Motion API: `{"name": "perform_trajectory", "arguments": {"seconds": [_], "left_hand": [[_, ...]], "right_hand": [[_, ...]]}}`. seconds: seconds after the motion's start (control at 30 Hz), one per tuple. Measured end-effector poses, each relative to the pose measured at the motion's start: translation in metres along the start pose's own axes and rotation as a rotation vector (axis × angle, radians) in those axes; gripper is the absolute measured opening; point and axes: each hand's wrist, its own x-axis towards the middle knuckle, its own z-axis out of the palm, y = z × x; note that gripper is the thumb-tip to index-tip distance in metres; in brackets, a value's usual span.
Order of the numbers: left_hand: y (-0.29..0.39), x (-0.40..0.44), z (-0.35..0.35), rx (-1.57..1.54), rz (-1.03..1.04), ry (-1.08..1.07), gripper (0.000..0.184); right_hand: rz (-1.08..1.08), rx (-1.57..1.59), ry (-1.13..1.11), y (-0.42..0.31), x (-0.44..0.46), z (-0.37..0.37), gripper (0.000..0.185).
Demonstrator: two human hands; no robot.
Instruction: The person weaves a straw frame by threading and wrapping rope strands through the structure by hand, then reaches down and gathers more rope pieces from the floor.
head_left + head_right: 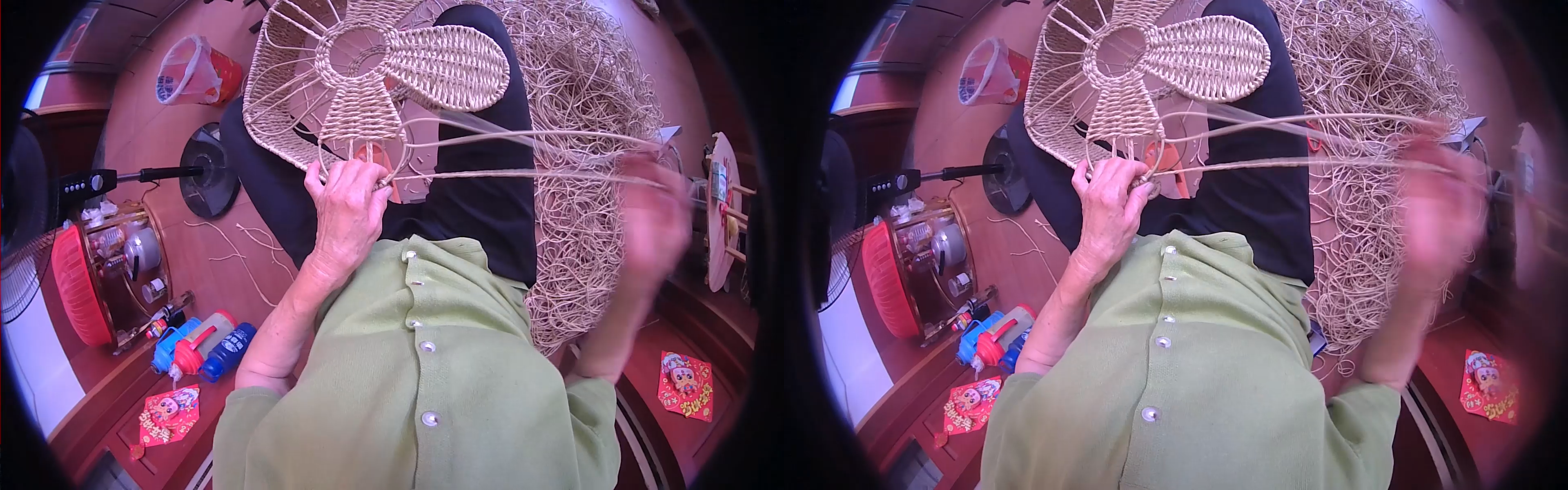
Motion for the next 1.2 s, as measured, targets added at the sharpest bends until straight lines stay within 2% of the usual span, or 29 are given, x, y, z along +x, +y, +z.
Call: {"name": "perform_trajectory", "arguments": {"seconds": [0.1,0.13,0.23,0.27,0.33,0.37,0.47,0.53,0.6,0.7,0.73,0.8,0.83,0.9,0.97,1.03,1.13,1.2], "left_hand": [[-0.004,0.003,-0.004,-0.057,-0.032,-0.071,0.017],[-0.004,0.005,-0.005,-0.083,-0.031,-0.086,0.016],[-0.004,0.008,-0.006,-0.148,-0.008,-0.079,0.014],[-0.005,0.008,-0.006,-0.162,0.009,-0.076,0.014],[-0.002,0.012,-0.011,-0.189,-0.02,-0.09,0.013],[0.0,0.012,-0.014,-0.195,-0.036,-0.1,0.013],[-0.001,0.014,-0.019,-0.19,-0.032,-0.107,0.014],[-0.003,0.013,-0.019,-0.177,-0.037,-0.1,0.013],[-0.003,0.011,-0.013,-0.164,-0.024,-0.057,0.011],[-0.001,0.002,-0.002,-0.112,0.038,0.062,0.009],[0.002,0.001,-0.001,-0.185,-0.012,0.094,0.011],[0.007,-0.001,-0.003,-0.321,-0.116,0.164,0.016],[0.001,-0.002,0.002,-0.292,-0.075,0.213,0.024],[-0.007,-0.001,0.008,-0.227,0.009,0.253,0.024],[-0.01,-0.002,0.013,-0.162,0.063,0.288,0.022],[-0.01,-0.005,0.015,-0.15,0.061,0.264,0.016],[-0.005,-0.004,0.009,-0.168,-0.029,0.173,0.011],[-0.002,0.0,0.005,-0.181,-0.084,0.112,0.01]], "right_hand": [[-0.296,-0.055,-0.234,-0.227,-0.015,-0.223,0.057],[-0.382,-0.247,0.421,-0.283,-0.034,-0.266,0.07],[-0.312,-1.8,0.412,-0.271,-0.036,-0.276,0.054],[-0.275,-1.828,0.392,-0.22,-0.023,-0.227,0.05],[-0.144,-1.604,0.287,-0.07,0.006,-0.069,0.046],[-0.086,-1.492,0.151,-0.008,0.009,0.001,0.047],[-0.242,-1.333,-0.387,0.12,-0.005,0.126,0.032],[0.027,-1.464,-0.654,0.145,-0.017,0.137,0.023],[-0.118,-1.332,-0.841,0.151,-0.019,0.14,0.018],[-0.444,-1.319,-0.832,0.157,0.014,0.158,0.013],[-0.563,-1.308,-0.83,0.163,0.035,0.161,0.012],[-0.638,-1.397,-0.867,0.186,0.073,0.165,0.011],[-0.706,-1.387,-0.86,0.2,0.083,0.164,0.01],[-0.839,-1.37,-0.838,0.222,0.095,0.16,0.008],[-0.847,-1.409,-0.779,0.222,0.092,0.159,0.009],[-0.847,-1.487,-0.67,0.206,0.078,0.169,0.01],[-0.805,-1.216,-0.52,0.166,0.046,0.175,0.005],[-0.262,-1.233,-0.532,0.152,0.01,0.16,0.005]]}}
